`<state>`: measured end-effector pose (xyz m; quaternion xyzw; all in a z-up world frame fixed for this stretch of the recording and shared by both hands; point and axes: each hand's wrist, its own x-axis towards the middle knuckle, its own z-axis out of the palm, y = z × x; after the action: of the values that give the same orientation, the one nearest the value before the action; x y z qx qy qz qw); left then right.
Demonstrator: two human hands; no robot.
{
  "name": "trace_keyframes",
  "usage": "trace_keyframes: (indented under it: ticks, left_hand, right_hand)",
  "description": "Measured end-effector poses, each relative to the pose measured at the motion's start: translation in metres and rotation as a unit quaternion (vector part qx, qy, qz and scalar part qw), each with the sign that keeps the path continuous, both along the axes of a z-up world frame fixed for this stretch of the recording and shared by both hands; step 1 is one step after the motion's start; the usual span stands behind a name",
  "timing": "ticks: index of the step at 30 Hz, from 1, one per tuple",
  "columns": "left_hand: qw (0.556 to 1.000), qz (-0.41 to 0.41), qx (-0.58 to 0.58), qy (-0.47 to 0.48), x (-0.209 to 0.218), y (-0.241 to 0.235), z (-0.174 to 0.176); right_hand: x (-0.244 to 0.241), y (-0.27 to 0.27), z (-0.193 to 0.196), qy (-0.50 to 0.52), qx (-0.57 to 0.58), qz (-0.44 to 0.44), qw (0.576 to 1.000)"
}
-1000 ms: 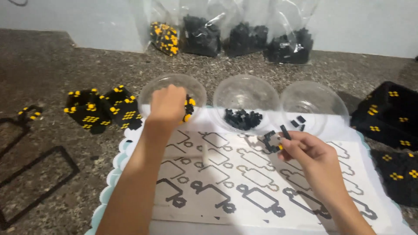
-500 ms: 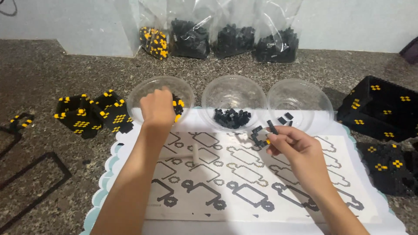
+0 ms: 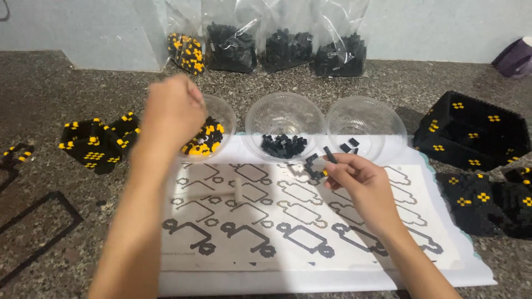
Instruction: Assembling small interlocking plastic blocks into a specific shape using a printed template for guidance.
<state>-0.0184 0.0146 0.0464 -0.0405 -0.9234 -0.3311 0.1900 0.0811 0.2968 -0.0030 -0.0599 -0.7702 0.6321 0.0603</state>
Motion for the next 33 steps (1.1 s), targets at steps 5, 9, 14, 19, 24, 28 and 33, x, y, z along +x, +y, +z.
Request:
trace_keyframes:
  ticks: [5,9,14,19,24,28,33]
  left_hand:
    - [0.983,-0.112,0.146,0.008,0.056,0.020,0.023]
    - [0.892,-0.241,0.377,-0.067,0.054,0.041,-0.038]
    - [0.890,-0.161,0.418,-0.080,0.052,0.068,-0.078]
    - [0.911,-0.161,0.368,-0.096,0.064,0.068,-0.072]
    - [0.878,-0.202,0.395,-0.180,0.071,0.073,-0.078]
    - [0.885,-0.214,0.371,-0.184,0.076,0.075,-0.073]
    - [0.883,-0.221,0.368,-0.192,0.073,0.079,-0.083]
  right_hand:
    - [0.005,-0.010,0.003,-0.022,-0.004,0.037,0.999]
    - [0.010,-0.017,-0.005,-0.030,-0.003,0.067,0.997]
    - [0.015,-0.022,-0.001,-0.036,-0.041,0.080,0.995]
    - [0.014,-0.023,0.001,-0.052,-0.070,0.092,0.992]
    - [0.016,-0.029,0.002,-0.092,-0.084,0.139,0.982]
    - [0.018,-0.031,0.002,-0.104,-0.107,0.137,0.979]
    - [0.018,-0.025,-0.014,-0.101,-0.116,0.112,0.982]
